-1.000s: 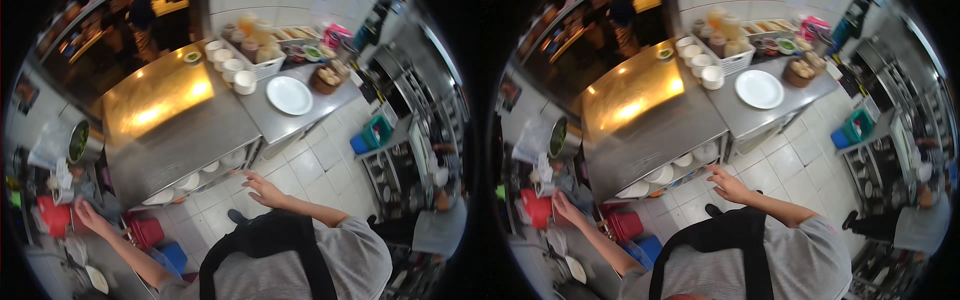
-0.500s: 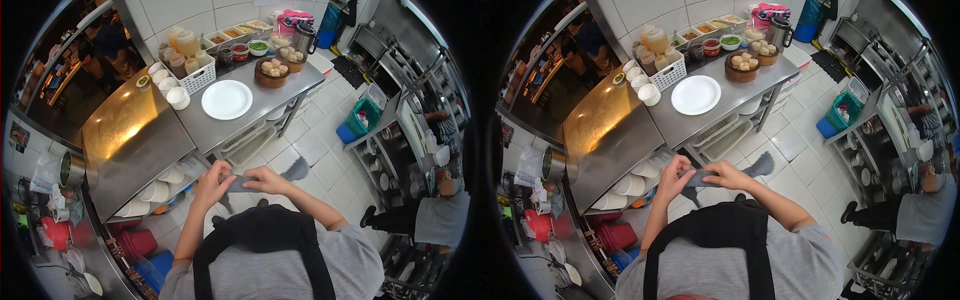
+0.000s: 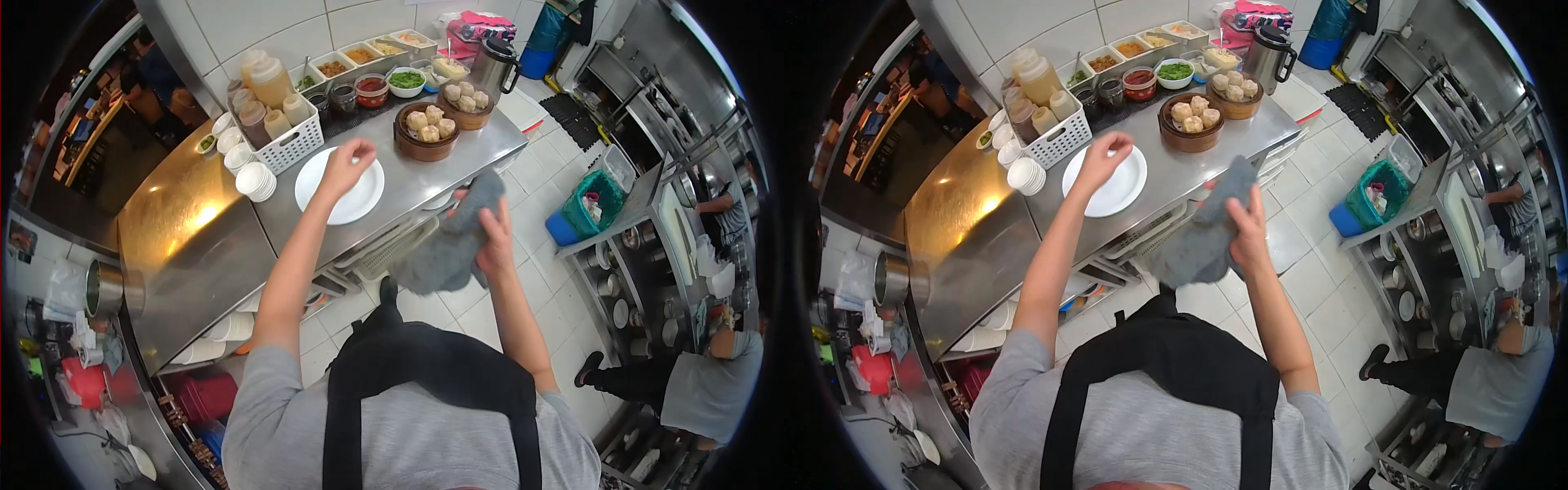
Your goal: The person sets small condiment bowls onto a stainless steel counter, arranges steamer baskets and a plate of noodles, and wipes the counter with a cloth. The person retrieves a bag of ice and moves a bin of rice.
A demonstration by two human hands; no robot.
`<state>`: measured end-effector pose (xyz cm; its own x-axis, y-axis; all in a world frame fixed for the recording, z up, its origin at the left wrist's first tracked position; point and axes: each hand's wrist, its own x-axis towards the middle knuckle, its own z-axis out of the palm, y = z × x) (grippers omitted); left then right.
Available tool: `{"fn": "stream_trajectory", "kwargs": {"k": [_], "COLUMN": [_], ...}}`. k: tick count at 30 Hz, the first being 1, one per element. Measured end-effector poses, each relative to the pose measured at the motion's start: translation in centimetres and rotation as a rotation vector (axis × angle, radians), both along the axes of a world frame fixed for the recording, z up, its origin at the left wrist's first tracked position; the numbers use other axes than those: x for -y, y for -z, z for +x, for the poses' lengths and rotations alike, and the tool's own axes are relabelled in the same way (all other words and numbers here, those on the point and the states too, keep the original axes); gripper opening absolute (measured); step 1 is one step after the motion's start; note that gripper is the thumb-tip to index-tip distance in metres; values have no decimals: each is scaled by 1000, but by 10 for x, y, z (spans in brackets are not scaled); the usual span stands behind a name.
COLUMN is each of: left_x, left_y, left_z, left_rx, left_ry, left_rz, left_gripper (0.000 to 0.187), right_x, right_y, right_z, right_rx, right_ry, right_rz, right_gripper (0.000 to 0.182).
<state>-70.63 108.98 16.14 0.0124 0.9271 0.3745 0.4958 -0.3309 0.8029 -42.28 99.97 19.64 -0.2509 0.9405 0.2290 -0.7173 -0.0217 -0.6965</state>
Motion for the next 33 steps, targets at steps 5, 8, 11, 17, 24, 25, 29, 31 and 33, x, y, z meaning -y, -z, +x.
{"fn": "stream_trajectory", "kwargs": {"k": [5, 8, 11, 17, 24, 25, 29, 31, 33], "left_x": [-132, -180, -198, -202, -181, -181, -174, -171, -170], "left_y": [15, 22, 13, 24, 9, 10, 9, 9, 6], "left_z": [11, 17, 22, 19, 25, 25, 28, 28, 27], "left_rx": [-137, -296, -341, -354, -357, -341, -329, -339, -335], "left_ry": [-98, -59, 24, 98, 65, 72, 102, 96, 108], "left_rz": [-94, -188, -411, -339, -268, -251, -221, -225, -242], "left_gripper": [28, 39, 40, 38, 35, 34, 32, 31, 31], "right_x": [-85, -123, -160, -178, -149, -152, -184, -197, -209], "right_y": [49, 53, 53, 45, 60, 64, 67, 70, 72], "right_z": [-52, -95, -124, -140, -58, -44, -11, -6, -4], "right_rx": [1291, 1427, 1665, 1811, 1719, 1628, 1302, 1280, 1256], "right_ry": [203, 193, 239, 210, 313, 403, 521, 509, 499], "right_rz": [494, 552, 587, 457, 552, 492, 351, 372, 395], "right_gripper": [42, 32, 30, 28, 26, 25, 24, 24, 25]}}
